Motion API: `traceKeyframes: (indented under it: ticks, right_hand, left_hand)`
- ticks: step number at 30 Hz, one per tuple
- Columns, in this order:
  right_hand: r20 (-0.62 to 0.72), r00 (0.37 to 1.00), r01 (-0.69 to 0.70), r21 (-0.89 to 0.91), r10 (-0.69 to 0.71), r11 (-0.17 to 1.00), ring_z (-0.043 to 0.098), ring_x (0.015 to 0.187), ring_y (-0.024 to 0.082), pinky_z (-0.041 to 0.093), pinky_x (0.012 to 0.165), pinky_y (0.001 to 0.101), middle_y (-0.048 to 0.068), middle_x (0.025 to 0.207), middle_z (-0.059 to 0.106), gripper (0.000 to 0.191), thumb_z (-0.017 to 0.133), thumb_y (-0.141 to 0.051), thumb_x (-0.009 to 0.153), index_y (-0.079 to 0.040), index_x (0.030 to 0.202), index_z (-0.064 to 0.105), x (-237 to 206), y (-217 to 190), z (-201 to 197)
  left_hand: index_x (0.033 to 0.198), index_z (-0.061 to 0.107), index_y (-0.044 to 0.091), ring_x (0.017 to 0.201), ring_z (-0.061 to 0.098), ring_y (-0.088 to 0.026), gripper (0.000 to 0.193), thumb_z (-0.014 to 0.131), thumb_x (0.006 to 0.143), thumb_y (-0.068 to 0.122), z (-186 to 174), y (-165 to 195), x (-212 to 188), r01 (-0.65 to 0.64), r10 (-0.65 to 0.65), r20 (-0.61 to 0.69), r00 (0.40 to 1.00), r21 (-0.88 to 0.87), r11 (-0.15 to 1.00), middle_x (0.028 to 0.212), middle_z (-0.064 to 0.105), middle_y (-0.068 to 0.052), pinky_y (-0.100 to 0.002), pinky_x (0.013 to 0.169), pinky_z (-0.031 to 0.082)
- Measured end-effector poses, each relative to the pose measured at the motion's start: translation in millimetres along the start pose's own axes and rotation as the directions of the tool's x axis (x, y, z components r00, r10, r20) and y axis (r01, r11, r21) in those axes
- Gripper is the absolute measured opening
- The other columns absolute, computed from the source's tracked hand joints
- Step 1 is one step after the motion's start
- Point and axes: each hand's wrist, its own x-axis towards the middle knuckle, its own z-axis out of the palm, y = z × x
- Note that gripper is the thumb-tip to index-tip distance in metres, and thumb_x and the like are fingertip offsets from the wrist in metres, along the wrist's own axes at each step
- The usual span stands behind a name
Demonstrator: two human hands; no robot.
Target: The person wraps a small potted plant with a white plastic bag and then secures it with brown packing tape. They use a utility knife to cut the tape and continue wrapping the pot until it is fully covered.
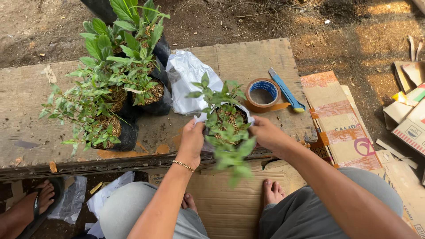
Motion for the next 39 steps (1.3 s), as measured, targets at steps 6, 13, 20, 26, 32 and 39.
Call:
traceKeyframes:
  ticks: [6, 13, 20, 26, 32, 39]
  right_hand:
    - [-0.043, 0.994, -0.085, 0.321, 0.104, 0.943, 0.072, 0.085, 0.022, 0.063, 0.076, 0.0444, 0.008, 0.098, 0.071, 0.030, 0.045, -0.010, 0.092, -0.008, 0.117, 0.060, -13, -25, -11]
    - [-0.038, 0.998, 0.050, 0.113, -0.046, 0.992, 0.069, 0.080, 0.016, 0.058, 0.071, 0.0381, 0.006, 0.098, 0.073, 0.030, 0.055, -0.032, 0.101, -0.008, 0.115, 0.067, -9, -22, 4]
    - [-0.130, 0.990, -0.018, 0.289, 0.058, 0.957, 0.069, 0.079, 0.016, 0.060, 0.073, 0.0412, 0.002, 0.094, 0.070, 0.023, 0.050, -0.025, 0.104, -0.008, 0.110, 0.065, 12, -6, 0]
    - [-0.090, 0.978, -0.117, 0.513, 0.189, 0.850, 0.069, 0.079, 0.022, 0.059, 0.073, 0.0466, 0.007, 0.095, 0.070, 0.026, 0.044, -0.025, 0.107, -0.006, 0.116, 0.060, 17, -16, 7]
    - [-0.040, 0.990, -0.085, 0.604, 0.137, 0.792, 0.070, 0.071, 0.018, 0.062, 0.064, 0.0384, 0.005, 0.092, 0.071, 0.030, 0.042, -0.032, 0.105, -0.010, 0.112, 0.061, 14, -35, 27]
    - [-0.061, 0.998, 0.027, 0.588, 0.011, 0.809, 0.068, 0.071, 0.013, 0.057, 0.060, 0.0339, 0.001, 0.091, 0.070, 0.025, 0.049, -0.033, 0.107, -0.013, 0.112, 0.063, 13, -45, 30]
  left_hand:
    - [0.100, 0.064, 0.009, 0.081, 0.059, -0.012, 0.017, 0.054, 0.091, 0.019, -1, 37, -17, 0.139, -0.137, -0.060, 0.989, 0.028, 0.990, 0.091, 0.064, 0.000, -0.035, 0.070, 0.051]
    - [0.099, 0.067, 0.006, 0.076, 0.057, -0.010, 0.015, 0.062, 0.088, 0.014, -23, 35, -10, 0.054, -0.060, 0.024, 0.998, 0.185, 0.981, 0.086, 0.062, 0.001, -0.027, 0.063, 0.048]
    - [0.103, 0.075, 0.003, 0.063, 0.049, -0.005, 0.018, 0.066, 0.094, 0.016, -31, 30, -7, -0.188, 0.218, 0.013, 0.976, 0.558, 0.809, 0.074, 0.065, 0.005, -0.027, 0.057, 0.043]
    - [0.112, 0.070, 0.004, 0.076, 0.064, -0.007, 0.022, 0.058, 0.099, 0.018, -24, 33, -10, 0.066, -0.071, 0.034, 0.997, 0.137, 0.988, 0.091, 0.072, 0.002, -0.026, 0.065, 0.055]
    - [0.113, 0.067, 0.010, 0.065, 0.055, -0.012, 0.023, 0.056, 0.104, 0.029, -6, 32, -14, 0.069, -0.069, 0.011, 0.998, 0.047, 0.997, 0.087, 0.064, -0.001, -0.030, 0.052, 0.044]
    - [0.105, 0.064, 0.002, 0.069, 0.068, -0.010, 0.019, 0.055, 0.100, 0.019, 0, 47, -19, 0.016, -0.004, 0.059, 0.998, -0.213, 0.977, 0.087, 0.068, -0.001, -0.029, 0.054, 0.056]
